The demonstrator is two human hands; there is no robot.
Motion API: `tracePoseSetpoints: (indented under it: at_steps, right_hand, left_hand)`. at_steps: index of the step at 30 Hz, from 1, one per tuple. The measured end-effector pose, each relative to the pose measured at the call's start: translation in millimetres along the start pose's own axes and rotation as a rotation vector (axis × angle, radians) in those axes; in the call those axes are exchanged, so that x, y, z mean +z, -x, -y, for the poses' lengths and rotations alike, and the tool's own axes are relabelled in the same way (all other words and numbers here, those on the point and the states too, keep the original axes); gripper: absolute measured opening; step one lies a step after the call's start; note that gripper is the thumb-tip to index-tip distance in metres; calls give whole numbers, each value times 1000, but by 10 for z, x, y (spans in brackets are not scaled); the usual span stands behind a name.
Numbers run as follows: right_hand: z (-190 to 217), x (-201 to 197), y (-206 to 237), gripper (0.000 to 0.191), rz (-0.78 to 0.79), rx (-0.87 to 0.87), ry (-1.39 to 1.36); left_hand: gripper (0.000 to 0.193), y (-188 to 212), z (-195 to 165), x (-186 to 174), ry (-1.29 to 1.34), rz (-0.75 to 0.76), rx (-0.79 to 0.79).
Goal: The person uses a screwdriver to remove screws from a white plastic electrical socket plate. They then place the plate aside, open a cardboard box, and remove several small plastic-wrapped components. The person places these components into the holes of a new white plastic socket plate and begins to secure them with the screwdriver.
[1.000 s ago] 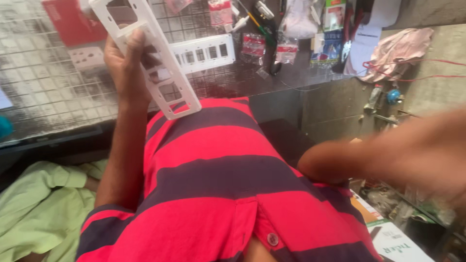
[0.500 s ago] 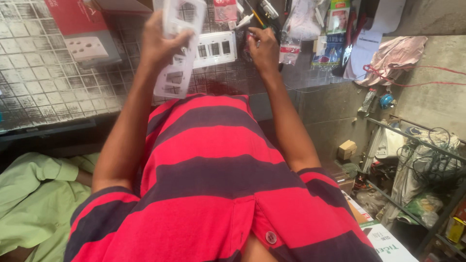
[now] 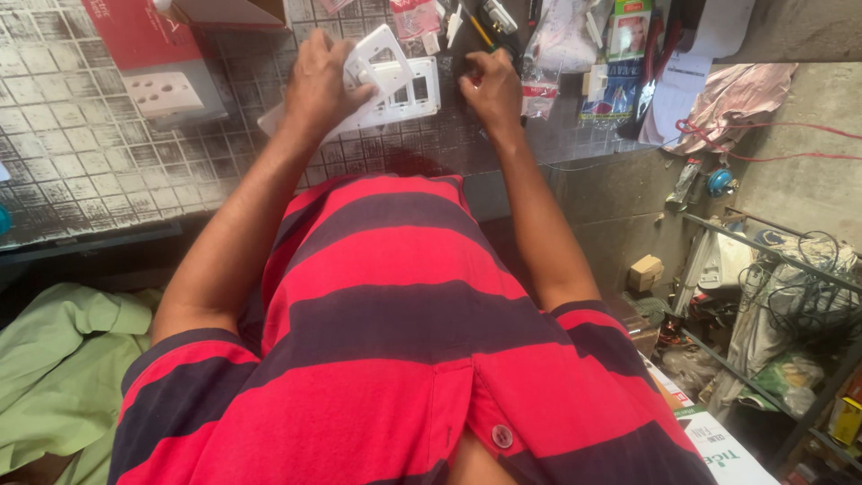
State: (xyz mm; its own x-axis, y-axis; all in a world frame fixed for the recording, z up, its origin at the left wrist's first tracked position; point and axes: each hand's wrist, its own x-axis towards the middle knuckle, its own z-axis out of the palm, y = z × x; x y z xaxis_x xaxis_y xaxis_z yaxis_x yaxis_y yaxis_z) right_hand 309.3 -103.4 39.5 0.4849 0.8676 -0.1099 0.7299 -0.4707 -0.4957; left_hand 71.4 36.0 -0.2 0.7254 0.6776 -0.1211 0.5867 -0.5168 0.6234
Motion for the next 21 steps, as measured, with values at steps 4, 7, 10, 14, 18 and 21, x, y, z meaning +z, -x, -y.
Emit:
tracePoseSetpoints:
  at_steps: [4, 7, 10, 14, 18, 21]
  right_hand:
    - [1, 109, 78, 34, -22, 84, -80]
    - [10, 207, 46, 35, -133, -56, -45]
    - [35, 220, 17, 25, -180, -103, -51]
    - [58, 127, 66, 15, -36, 140, -359]
    - [171, -30, 213, 19, 198, 64, -683]
    - [136, -83, 185, 19, 164, 90, -580]
  left_hand:
    - [65, 82, 48, 51, 33, 18, -29]
    - [75, 83, 46, 45, 105, -76, -12]
    - [62, 47, -50, 75, 167, -224, 27]
    - [38, -95, -315, 253, 527, -81, 6]
    - [46, -92, -500, 406, 850, 88, -10]
    - [30, -77, -532, 464, 1143, 143, -211]
